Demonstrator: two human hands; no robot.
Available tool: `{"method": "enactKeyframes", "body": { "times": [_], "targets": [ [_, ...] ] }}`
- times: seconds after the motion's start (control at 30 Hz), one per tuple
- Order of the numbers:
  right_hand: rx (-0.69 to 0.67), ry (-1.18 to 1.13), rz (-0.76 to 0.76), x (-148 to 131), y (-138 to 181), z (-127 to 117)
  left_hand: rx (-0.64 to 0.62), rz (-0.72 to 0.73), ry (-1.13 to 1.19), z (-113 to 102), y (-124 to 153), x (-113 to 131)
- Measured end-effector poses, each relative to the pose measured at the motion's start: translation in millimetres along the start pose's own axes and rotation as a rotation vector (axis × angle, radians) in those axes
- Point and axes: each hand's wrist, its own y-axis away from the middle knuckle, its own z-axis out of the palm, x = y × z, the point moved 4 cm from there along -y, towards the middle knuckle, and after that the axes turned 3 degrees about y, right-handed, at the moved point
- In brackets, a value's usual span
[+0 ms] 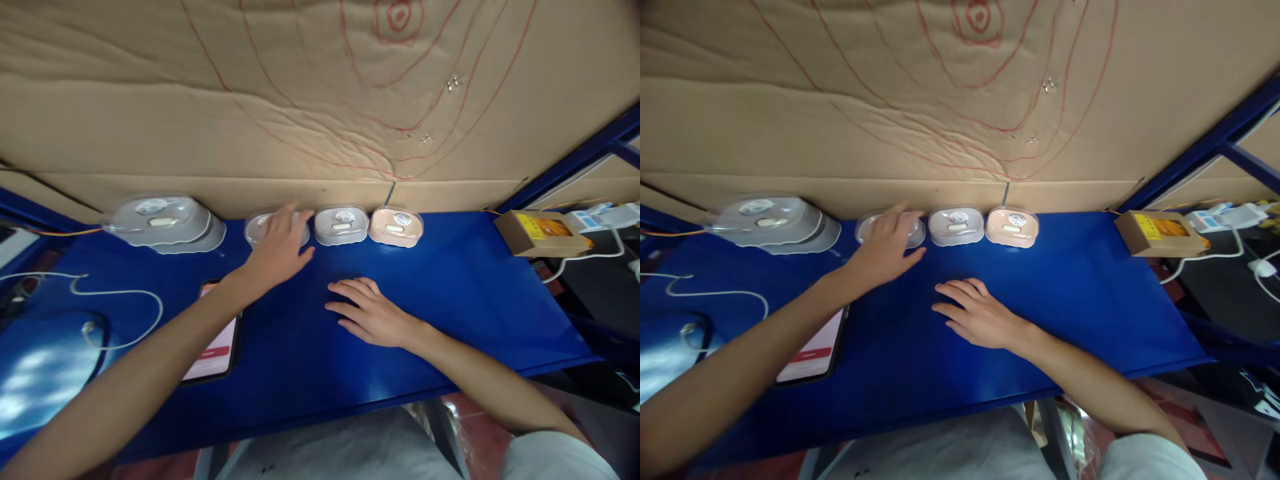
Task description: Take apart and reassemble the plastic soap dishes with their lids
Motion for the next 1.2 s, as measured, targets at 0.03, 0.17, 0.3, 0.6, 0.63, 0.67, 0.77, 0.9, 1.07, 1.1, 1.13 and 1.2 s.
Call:
{"method": "enactKeyframes", "body": {
  "times": [0.03, 0.17, 0.3, 0.6, 0.63, 0.67, 0.77, 0.9, 1.07, 1.1, 1.13, 1.2],
  "targets": [
    [0.001, 0.002, 0.001, 0.4, 0.0, -0.3, -0.042, 0.061, 0.024, 5.6, -6.5, 13.7],
    [0.044, 0.036, -0.002, 2.1, 0.0, -7.7, -0.109, 0.128, 0.028, 21.6, -25.3, 46.6],
    [0.182, 0.092, 0.005, 3.7, 0.2, -25.9, -0.100, 0.142, 0.002, 18.4, -5.0, 61.7],
    [0.064, -0.029, -0.028, 3.6, -0.9, -29.3, -0.062, 0.090, 0.412, 24.0, 112.4, 54.6],
    [0.070, -0.057, -0.032, 3.9, -0.9, -28.8, -0.037, 0.070, 0.473, 27.6, 118.5, 49.6],
    [0.083, -0.086, -0.028, 5.0, -0.9, -29.0, -0.022, 0.050, 0.526, 31.0, 122.7, 45.1],
    [0.134, -0.210, 0.007, 12.6, -0.7, -33.0, -0.046, -0.006, 0.611, 38.9, 128.5, 38.2],
    [0.243, -0.317, 0.068, 27.7, -0.3, -42.3, -0.089, -0.012, 0.615, 40.1, 130.3, 41.7],
    [0.330, -0.293, 0.142, 37.4, 0.4, -44.7, -0.066, 0.022, 0.612, 39.2, 132.7, 46.2],
    [0.345, -0.276, 0.163, 38.8, 0.8, -43.9, -0.061, 0.022, 0.613, 39.3, 133.5, 46.8],
    [0.360, -0.252, 0.185, 40.5, 1.3, -42.7, -0.056, 0.023, 0.615, 39.2, 134.5, 47.7],
    [0.382, -0.194, 0.226, 44.8, 2.3, -39.4, -0.050, 0.022, 0.617, 39.0, 136.9, 50.1]
  ]
}}
